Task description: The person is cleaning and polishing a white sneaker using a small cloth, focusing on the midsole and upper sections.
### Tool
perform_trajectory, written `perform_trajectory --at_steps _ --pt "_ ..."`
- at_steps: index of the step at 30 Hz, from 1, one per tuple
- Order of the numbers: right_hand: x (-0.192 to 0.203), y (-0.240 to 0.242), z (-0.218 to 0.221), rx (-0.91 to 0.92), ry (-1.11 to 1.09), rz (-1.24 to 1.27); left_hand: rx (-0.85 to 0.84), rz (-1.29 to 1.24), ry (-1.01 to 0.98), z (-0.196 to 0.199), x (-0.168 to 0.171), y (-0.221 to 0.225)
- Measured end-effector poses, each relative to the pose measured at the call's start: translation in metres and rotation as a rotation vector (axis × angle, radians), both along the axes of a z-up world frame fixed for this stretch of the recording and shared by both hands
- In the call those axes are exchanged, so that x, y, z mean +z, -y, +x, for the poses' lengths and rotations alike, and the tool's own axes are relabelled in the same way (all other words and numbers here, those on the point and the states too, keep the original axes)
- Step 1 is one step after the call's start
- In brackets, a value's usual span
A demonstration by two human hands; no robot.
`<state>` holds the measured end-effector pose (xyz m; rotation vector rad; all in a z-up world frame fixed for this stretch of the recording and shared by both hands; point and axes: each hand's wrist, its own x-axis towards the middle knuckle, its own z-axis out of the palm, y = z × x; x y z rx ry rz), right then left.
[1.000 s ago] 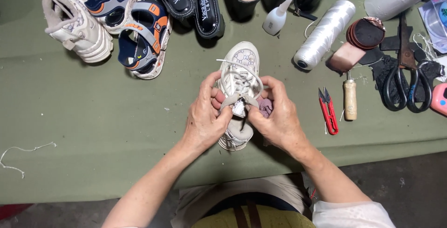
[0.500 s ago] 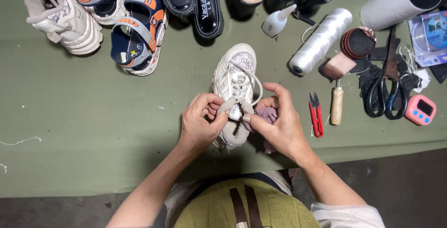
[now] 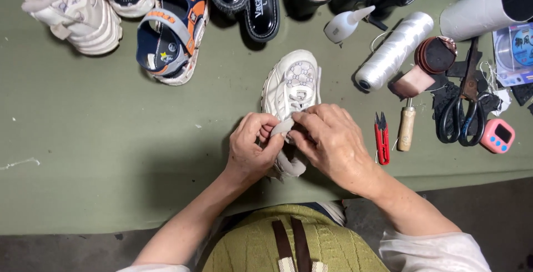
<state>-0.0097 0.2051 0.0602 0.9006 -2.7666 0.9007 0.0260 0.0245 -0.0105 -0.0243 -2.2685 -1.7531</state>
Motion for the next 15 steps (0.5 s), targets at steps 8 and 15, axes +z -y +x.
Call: perform_trajectory --at_steps 8,15 --pt "-0.044 0.011 0.011 -0.142 -0.392 0.102 0.024 0.062 -0.028 0.001 0.001 -0.004" --pt "-0.067 -0.017 0.011 -0.058 -0.189 -0.155 0.052 0.068 -0.038 0.005 0.000 -0.004"
